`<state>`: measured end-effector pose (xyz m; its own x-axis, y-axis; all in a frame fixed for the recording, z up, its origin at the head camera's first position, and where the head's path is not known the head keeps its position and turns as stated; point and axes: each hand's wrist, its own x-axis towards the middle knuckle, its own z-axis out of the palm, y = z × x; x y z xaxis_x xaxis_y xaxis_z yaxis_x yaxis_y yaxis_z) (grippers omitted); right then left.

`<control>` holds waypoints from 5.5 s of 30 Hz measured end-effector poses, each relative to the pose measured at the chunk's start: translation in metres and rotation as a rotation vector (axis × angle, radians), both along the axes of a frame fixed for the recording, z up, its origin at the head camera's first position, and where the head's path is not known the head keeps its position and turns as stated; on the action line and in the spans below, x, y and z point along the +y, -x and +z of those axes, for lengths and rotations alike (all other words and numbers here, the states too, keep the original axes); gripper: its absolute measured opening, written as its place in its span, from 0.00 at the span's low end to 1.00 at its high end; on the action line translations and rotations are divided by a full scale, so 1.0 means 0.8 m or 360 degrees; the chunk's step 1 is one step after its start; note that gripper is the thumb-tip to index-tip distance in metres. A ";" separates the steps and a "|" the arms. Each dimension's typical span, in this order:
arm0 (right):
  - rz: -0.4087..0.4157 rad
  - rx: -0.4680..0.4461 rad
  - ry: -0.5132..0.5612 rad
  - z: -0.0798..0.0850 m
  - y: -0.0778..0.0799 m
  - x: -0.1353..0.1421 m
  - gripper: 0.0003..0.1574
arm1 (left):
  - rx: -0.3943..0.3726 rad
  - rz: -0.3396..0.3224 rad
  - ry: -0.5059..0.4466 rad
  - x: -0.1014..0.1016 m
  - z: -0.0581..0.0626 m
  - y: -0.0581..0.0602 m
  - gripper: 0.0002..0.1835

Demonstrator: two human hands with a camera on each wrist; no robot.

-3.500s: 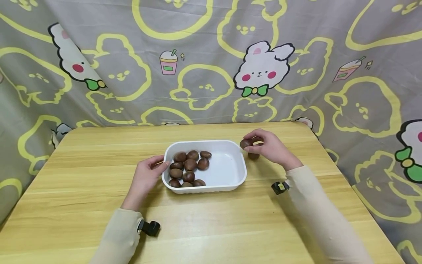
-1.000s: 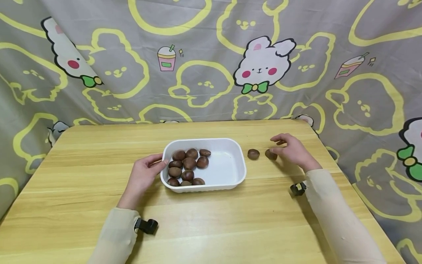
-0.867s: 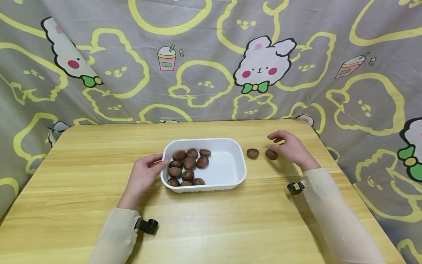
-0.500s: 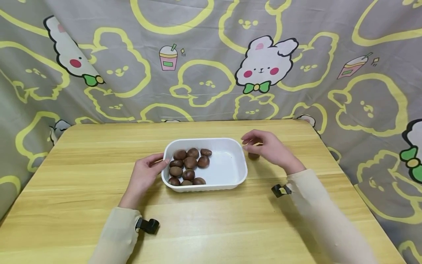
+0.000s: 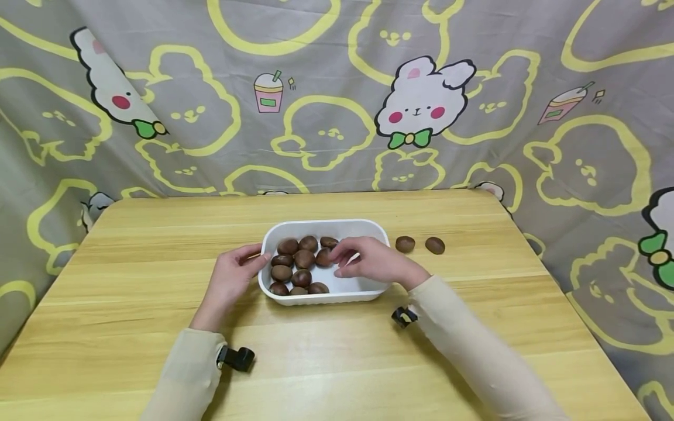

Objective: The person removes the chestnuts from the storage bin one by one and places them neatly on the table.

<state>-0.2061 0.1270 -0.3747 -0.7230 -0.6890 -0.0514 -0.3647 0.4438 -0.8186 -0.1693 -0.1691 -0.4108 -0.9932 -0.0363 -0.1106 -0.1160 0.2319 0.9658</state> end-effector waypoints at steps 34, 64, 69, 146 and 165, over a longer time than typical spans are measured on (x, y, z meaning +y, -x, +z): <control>0.0241 0.0119 -0.0330 -0.030 -0.001 -0.049 0.14 | 0.0010 0.0039 0.0029 0.002 -0.002 -0.001 0.22; 0.0280 0.0155 -0.0249 -0.031 0.004 -0.040 0.16 | 0.0037 0.0042 0.0039 0.004 -0.006 0.001 0.21; 0.0197 0.0127 -0.0239 -0.030 0.005 -0.038 0.17 | 0.0029 0.0041 0.0044 0.004 -0.006 0.001 0.21; -0.0843 0.0202 -0.0143 0.025 0.037 0.189 0.25 | -0.0067 0.0058 0.0180 0.003 0.004 -0.004 0.23; -0.0995 0.0074 -0.0193 0.001 0.035 0.254 0.29 | -0.0053 0.0053 0.0160 0.003 0.004 -0.003 0.23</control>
